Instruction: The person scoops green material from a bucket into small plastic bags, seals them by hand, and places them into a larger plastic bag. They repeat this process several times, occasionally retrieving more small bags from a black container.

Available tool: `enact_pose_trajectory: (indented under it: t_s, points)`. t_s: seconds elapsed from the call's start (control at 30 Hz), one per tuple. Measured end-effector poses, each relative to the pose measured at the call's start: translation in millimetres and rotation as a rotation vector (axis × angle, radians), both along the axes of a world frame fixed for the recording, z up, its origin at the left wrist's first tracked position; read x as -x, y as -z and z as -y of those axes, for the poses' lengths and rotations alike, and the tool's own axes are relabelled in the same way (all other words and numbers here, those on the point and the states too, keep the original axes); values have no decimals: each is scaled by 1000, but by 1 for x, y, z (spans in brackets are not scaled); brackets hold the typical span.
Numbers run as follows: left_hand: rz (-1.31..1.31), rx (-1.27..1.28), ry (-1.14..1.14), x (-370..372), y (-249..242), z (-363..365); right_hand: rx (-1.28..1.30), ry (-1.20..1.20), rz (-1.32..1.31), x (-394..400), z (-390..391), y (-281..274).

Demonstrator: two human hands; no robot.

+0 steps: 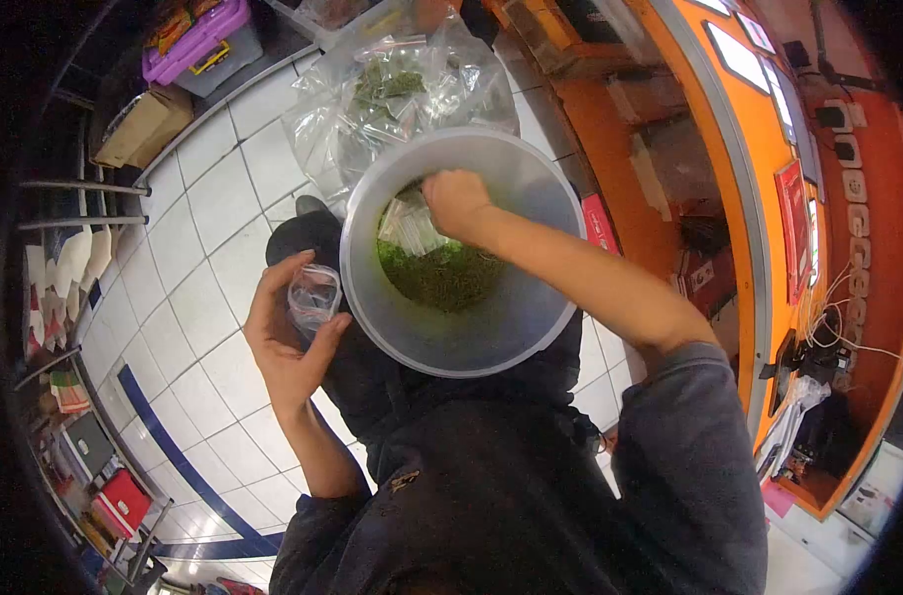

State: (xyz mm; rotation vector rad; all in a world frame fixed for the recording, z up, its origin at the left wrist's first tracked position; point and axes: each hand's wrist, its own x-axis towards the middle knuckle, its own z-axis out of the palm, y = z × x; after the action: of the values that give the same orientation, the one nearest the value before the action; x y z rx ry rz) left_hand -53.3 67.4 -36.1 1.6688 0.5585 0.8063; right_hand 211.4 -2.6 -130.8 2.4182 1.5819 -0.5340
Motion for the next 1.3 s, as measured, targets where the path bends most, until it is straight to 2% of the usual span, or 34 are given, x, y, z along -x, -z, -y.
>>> enact_pose_trajectory:
  t_s: [0.07, 0.13, 0.17, 0.23, 0.37, 0.43, 0.47, 0.53, 0.67, 0.73, 0.77, 0.83, 0.87, 0.93, 0.97, 1.03, 1.07, 1.13, 1.3]
  points:
    - [17, 23, -8, 3, 3, -1, -40, -11, -22, 1, 6, -19]
    - [-23, 32, 18, 6, 5, -2, -234, 32, -411, 0, 11, -28]
    - [-23, 36, 19, 6, 6, -1, -231, 34, -411, 1, 11, -31]
    - [-7, 82, 19, 7, 6, 0, -372, 120, -647, 4, 11, -32]
    - [0, 90, 13, 6, 6, 1, -387, 72, -740, 2, 10, 1]
    - [10, 59, 18, 6, 6, 0, -152, -55, -678, -2, 14, 12]
    - [9, 59, 17, 7, 7, 0, -151, -57, -679, -6, 18, 27]
    - [-11, 51, 37, 8, 8, -1, 95, -52, -545, -13, 25, 56]
    - [-31, 72, 47, 7, 10, 0, 99, -51, -524, -14, 25, 31]
    - [-26, 57, 45, 5, 8, 2, 165, 187, -621, -12, 23, 9]
    - [-26, 52, 48, 4, 6, 3, 159, 189, -622, -13, 23, 0]
    - [-93, -27, 57, 2, 1, 4, 105, 430, -806, -17, 27, -16]
    - [-92, -35, 58, 0, -3, 4, 97, 429, -807, -19, 33, -25]
    - [-181, -243, 62, -5, -11, 5, -234, 607, -1141, -17, 51, -52]
    - [-179, -252, 61, -7, -15, 7, -241, 601, -1142, -16, 58, -66]
    - [-275, -368, 62, -11, -22, 12, -477, 703, -1199, -12, 77, -94]
    - [-272, -376, 61, -14, -25, 15, -485, 697, -1199, -11, 87, -107]
    - [-298, -448, 76, -18, -31, 20, -663, 822, -1191, -9, 109, -130]
    - [-280, -587, 92, -34, -33, 29, -840, 952, -1228, -13, 149, -142]
